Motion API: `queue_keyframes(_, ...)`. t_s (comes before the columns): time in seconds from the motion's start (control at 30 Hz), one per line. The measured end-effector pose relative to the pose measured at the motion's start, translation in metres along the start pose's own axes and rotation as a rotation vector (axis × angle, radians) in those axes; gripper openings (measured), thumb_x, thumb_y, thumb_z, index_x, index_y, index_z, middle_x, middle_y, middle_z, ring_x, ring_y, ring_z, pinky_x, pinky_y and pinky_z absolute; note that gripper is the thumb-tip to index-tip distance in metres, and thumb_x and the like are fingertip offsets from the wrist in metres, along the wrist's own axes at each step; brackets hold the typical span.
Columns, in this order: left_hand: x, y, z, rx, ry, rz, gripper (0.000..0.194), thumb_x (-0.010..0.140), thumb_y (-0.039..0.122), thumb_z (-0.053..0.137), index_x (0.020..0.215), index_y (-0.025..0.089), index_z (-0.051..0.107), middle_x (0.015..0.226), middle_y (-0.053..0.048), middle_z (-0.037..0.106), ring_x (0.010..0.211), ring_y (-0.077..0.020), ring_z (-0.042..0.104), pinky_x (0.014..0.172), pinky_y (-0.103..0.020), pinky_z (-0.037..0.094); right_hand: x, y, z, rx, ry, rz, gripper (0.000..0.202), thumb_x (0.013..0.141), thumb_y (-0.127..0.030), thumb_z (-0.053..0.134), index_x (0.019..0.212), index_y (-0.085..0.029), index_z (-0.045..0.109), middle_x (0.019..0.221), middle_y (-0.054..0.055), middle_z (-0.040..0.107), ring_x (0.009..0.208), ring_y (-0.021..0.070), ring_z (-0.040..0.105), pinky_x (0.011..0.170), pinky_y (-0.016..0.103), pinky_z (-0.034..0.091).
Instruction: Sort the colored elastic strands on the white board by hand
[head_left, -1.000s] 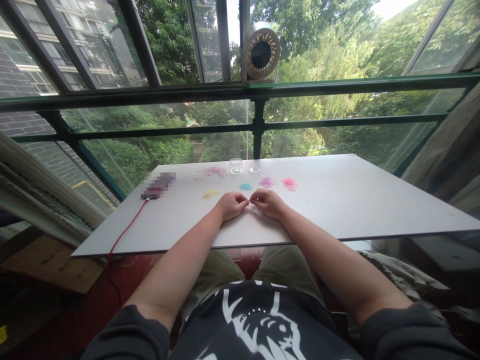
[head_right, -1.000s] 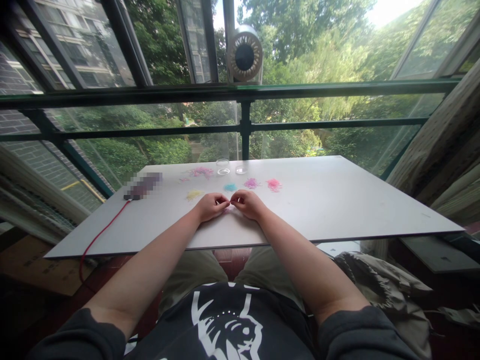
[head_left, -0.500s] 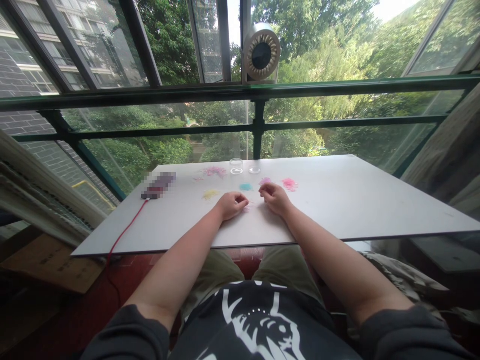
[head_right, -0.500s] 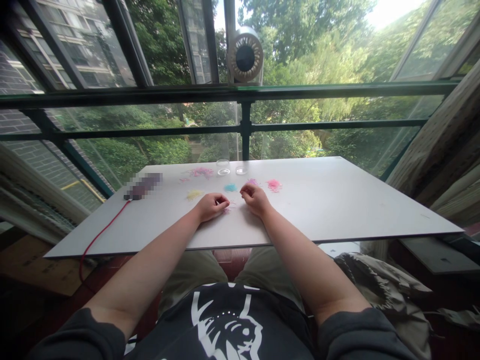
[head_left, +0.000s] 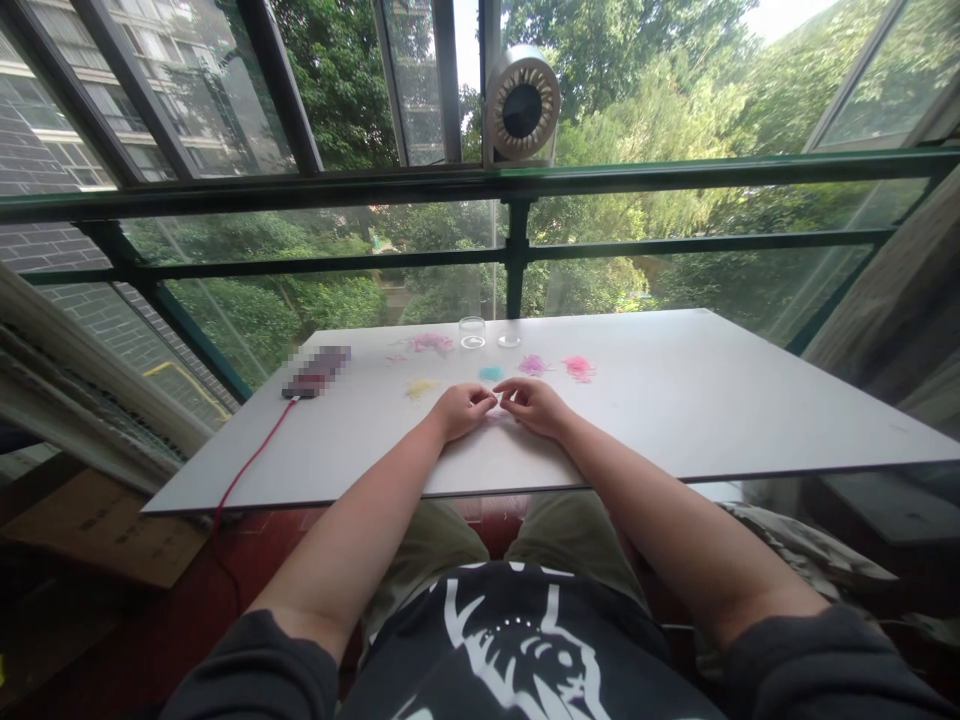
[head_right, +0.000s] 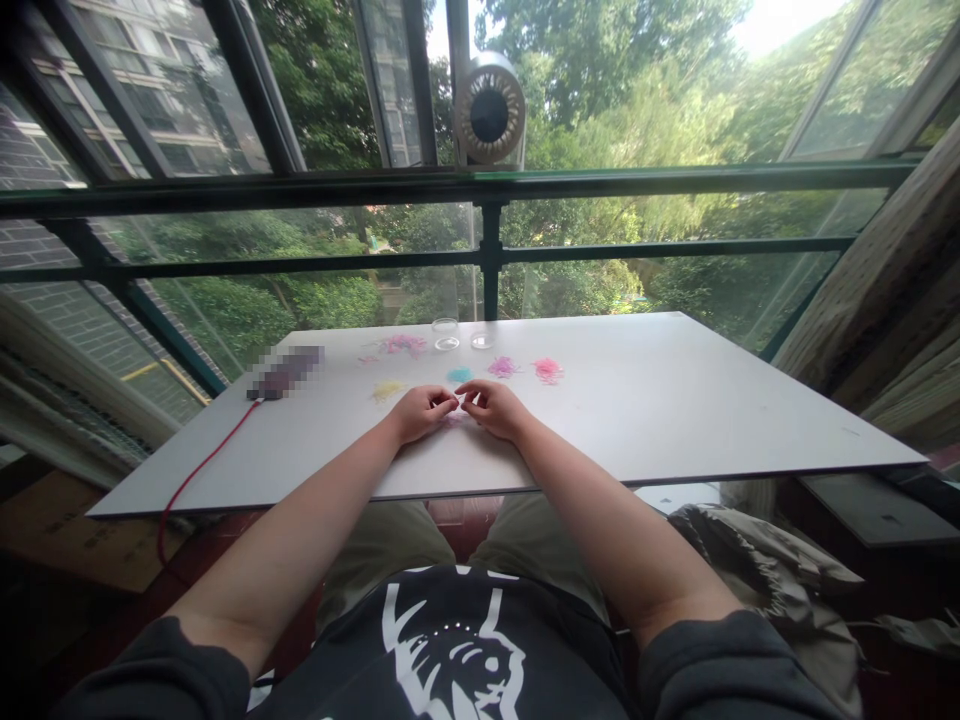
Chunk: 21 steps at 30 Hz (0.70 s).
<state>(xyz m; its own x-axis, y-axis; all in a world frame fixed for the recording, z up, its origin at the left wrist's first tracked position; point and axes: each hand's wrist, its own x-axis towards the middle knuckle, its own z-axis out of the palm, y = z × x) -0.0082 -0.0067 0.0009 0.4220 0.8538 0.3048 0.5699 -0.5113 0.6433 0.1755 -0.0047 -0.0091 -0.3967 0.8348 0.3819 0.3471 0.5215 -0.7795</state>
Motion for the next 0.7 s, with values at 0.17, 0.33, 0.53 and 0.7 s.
queue_keyframes(0.17, -0.0004, 0.0022, -0.0014, 0.001, -0.006, -0.005, 0.032, 0.078, 0.04, 0.047, 0.082, 0.014, 0.067, 0.077, -0.003, 0.067, 0.068, -0.0135, 0.056, 0.064, -0.023, 0.042, -0.0005, -0.004, -0.0009, -0.046, 0.016, 0.023, 0.013, 0.072, -0.023, 0.054, 0.078, -0.015, 0.062, 0.055, -0.003, 0.055, 0.041, 0.0055, 0.044, 0.044, 0.018, 0.033)
queue_keyframes(0.33, -0.0004, 0.0025, -0.0012, -0.002, 0.014, -0.017, 0.033, 0.079, 0.04, 0.047, 0.084, 0.015, 0.068, 0.079, -0.003, 0.068, 0.07, -0.014, 0.057, 0.065, -0.024, 0.042, -0.0006, -0.0059, -0.0017, -0.041, 0.026, 0.031, 0.009, 0.071, -0.023, 0.055, 0.075, -0.016, 0.059, 0.052, -0.004, 0.054, 0.041, 0.0065, 0.045, 0.044, 0.019, 0.034)
queue_keyframes(0.53, -0.0002, 0.0006, 0.0, -0.015, 0.044, -0.02, 0.033, 0.078, 0.041, 0.049, 0.085, 0.015, 0.068, 0.081, -0.004, 0.069, 0.071, -0.0143, 0.058, 0.066, -0.024, 0.043, -0.0014, -0.0071, -0.0023, -0.025, 0.036, 0.038, 0.01, 0.071, -0.024, 0.054, 0.074, -0.016, 0.059, 0.051, -0.004, 0.054, 0.043, 0.0076, 0.047, 0.046, 0.02, 0.035)
queue_keyframes(0.7, 0.0, -0.0004, 0.0004, -0.019, 0.051, -0.019, 0.033, 0.078, 0.041, 0.049, 0.084, 0.016, 0.068, 0.08, -0.003, 0.069, 0.07, -0.0139, 0.057, 0.066, -0.023, 0.043, -0.0014, -0.007, -0.0027, -0.039, 0.043, 0.048, 0.012, 0.072, -0.024, 0.053, 0.075, -0.015, 0.06, 0.052, -0.003, 0.054, 0.046, 0.0084, 0.048, 0.046, 0.02, 0.035)
